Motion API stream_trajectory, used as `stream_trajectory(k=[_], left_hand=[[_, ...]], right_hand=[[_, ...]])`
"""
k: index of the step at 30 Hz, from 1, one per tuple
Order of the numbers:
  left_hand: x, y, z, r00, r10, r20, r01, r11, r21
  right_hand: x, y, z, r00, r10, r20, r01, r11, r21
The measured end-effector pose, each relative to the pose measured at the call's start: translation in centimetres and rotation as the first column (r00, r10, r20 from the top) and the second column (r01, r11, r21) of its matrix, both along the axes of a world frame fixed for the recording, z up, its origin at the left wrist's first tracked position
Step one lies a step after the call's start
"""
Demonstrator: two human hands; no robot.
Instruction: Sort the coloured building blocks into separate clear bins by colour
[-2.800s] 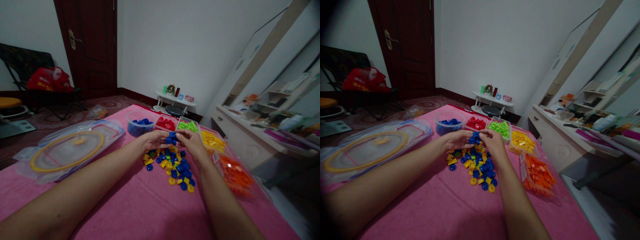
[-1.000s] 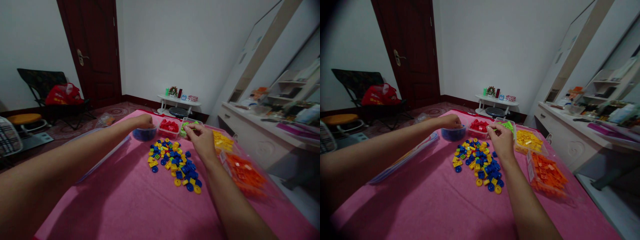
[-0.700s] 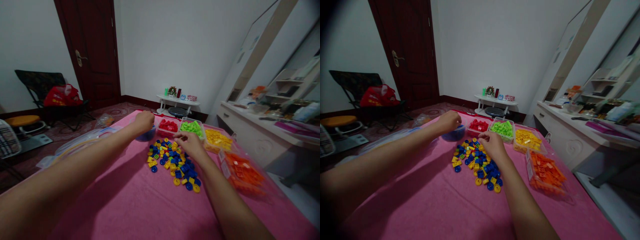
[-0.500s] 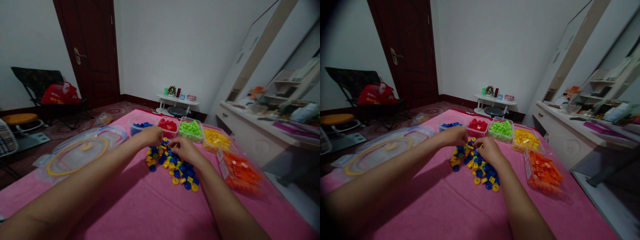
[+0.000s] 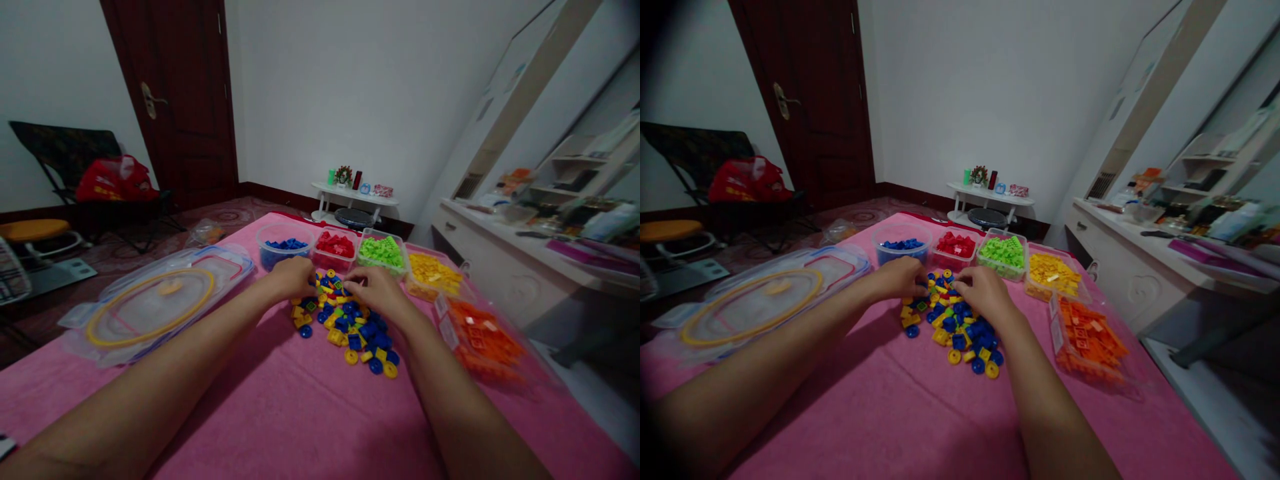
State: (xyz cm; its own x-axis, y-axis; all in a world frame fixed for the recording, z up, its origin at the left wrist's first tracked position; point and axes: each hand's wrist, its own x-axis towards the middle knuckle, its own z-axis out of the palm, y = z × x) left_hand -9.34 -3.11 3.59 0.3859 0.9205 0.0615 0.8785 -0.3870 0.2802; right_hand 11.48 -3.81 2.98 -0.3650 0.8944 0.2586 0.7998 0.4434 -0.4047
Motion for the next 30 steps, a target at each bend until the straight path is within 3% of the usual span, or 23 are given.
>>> stream_trajectory(k=[2, 3, 6, 9, 12, 16, 18, 23, 25, 30], left_hand=[[-0.1, 0.3, 0.1, 0.961, -0.022, 0.275, 0.058, 0.99, -0.125], [-0.1, 0.4, 0.1, 0.904, 0.007, 0.428, 0.096, 0.971, -0.218], [0.5, 0.3, 0.3, 0.612, 0.273, 0.742, 0.238, 0.831, -0.502], [1.3, 0.1, 0.1, 0.37, 0.579, 0.726, 0.336, 0.646, -0.686], [2.0, 0.1, -0.5, 0.265, 0.703, 0.66, 0.394, 0.546, -0.739], [2.5, 0.2, -1.3, 0.254, 0.717, 0.649, 0.44, 0.512, -0.738], [2.7, 0.1, -1.5, 0.241, 0.711, 0.661, 0.439, 0.528, -0.727], [3.4, -0.5, -1.6, 0.07, 0.713, 0.697, 0.447, 0.602, -0.661], [3.8, -0.8, -1.6, 0.031, 0.731, 0.682, 0.479, 0.588, -0.652], [4.6, -1.4, -1.5, -0.046, 0.781, 0.623, 0.659, 0.492, -0.568]], right_hand=[[0.8, 0.0, 0.6, 1.0, -0.016, 0.0, 0.016, 1.0, -0.022], [1.2, -0.1, 0.9, 1.0, -0.009, 0.02, 0.01, 0.999, -0.043], [1.5, -0.5, 1.2, 0.989, 0.03, 0.142, -0.015, 0.994, -0.108], [0.9, -1.0, 1.0, 0.961, 0.029, 0.274, 0.007, 0.991, -0.131], [-0.1, -1.3, 0.4, 0.927, 0.013, 0.374, 0.029, 0.994, -0.108], [-0.4, -1.2, 0.0, 0.928, 0.019, 0.372, 0.008, 0.997, -0.071], [-0.2, -1.2, 0.5, 0.95, 0.049, 0.309, -0.026, 0.997, -0.077], [-0.1, -1.8, 3.0, 0.992, 0.105, 0.064, -0.099, 0.991, -0.092], [-0.7, -2.3, 3.7, 0.992, 0.112, -0.063, -0.116, 0.991, -0.061], [-2.2, -2.7, 3.8, 0.961, 0.073, -0.267, -0.067, 0.997, 0.031]])
